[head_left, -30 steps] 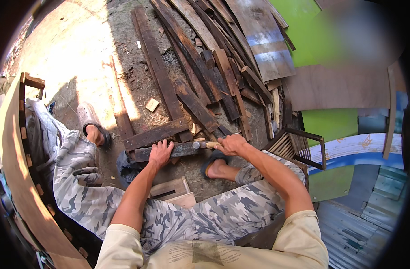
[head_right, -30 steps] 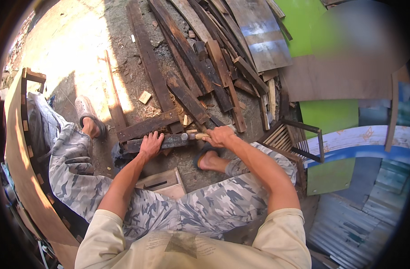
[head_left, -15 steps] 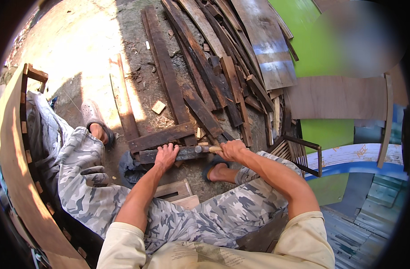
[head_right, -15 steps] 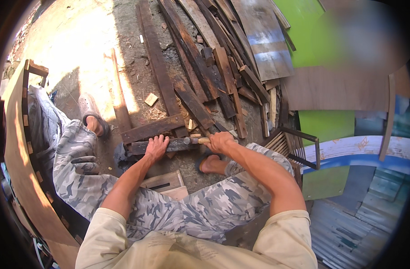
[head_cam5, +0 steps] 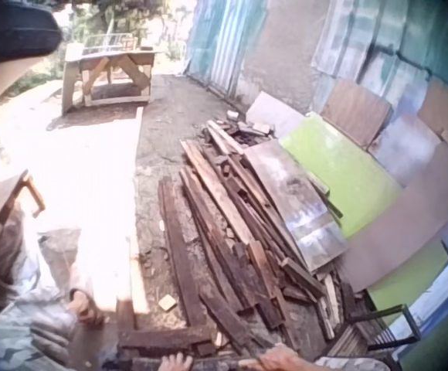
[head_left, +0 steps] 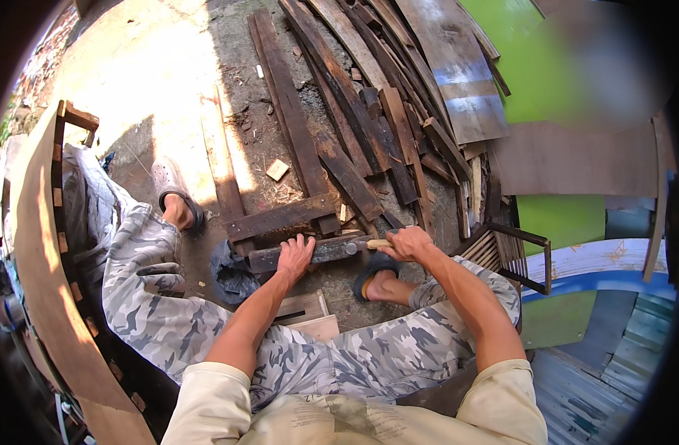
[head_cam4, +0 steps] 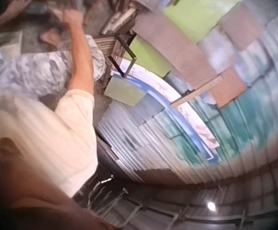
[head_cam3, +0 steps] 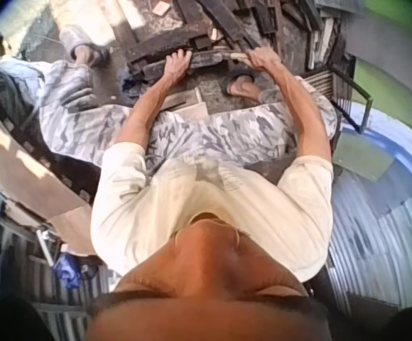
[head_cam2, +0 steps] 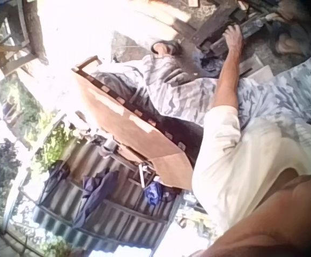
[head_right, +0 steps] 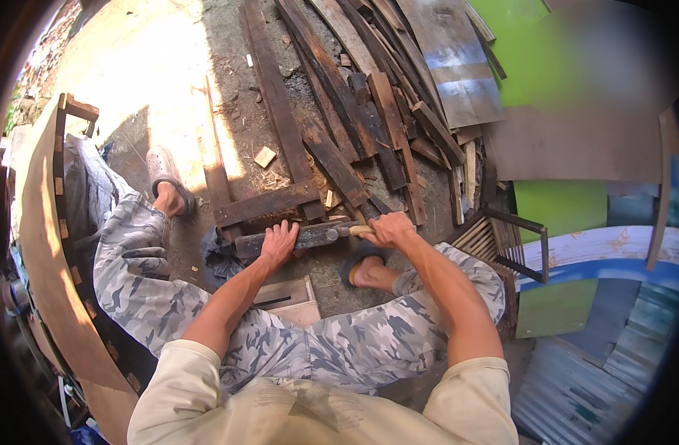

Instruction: The person sits on the ground and uses a hammer to break small pieces of wood into smaller fragments. They repeatedly position the wood between their legs and strike it with the hammer, collecting the resulting pieces.

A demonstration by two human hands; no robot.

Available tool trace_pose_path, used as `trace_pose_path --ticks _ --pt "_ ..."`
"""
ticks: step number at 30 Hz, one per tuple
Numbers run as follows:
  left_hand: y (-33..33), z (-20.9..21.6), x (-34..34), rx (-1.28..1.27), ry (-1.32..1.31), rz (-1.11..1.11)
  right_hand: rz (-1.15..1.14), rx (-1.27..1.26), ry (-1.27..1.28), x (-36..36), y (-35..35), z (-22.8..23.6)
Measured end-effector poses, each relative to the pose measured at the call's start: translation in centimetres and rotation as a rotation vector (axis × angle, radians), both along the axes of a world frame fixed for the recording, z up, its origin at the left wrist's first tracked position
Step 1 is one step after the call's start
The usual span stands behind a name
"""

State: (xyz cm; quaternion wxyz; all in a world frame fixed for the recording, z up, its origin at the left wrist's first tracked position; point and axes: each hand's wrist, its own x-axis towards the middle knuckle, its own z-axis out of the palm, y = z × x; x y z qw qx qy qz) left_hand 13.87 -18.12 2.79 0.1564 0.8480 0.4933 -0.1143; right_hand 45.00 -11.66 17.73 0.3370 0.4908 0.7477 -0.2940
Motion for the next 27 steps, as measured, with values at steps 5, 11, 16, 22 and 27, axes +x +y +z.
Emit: trace_pose_path --ticks 5,11,16,22,27 --pt "1.4 0.9 -0.3 -0.082 0.02 -0.048 -0.009 0.078 0.025 0.2 -0.7 -0.6" --pt "-0.5 1.8 -2.2 0.026 0.002 -0.022 -0.037 0.267 0.131 0.4 -3.3 -2.0" --pt "-0.3 0.2 -1.0 0.139 0.029 -0.116 -0.118 0.313 0.142 0.6 -6.3 -3.3" --pt "-1.0 -1.5 -0.5 -0.062 0.058 -0.124 -0.094 0.117 0.09 0.6 -5.9 -2.9" --pt "-2.2 -1.1 -0.8 -0.165 0.007 -0.056 -0.036 0.133 0.037 -0.2 -4.5 -1.9"
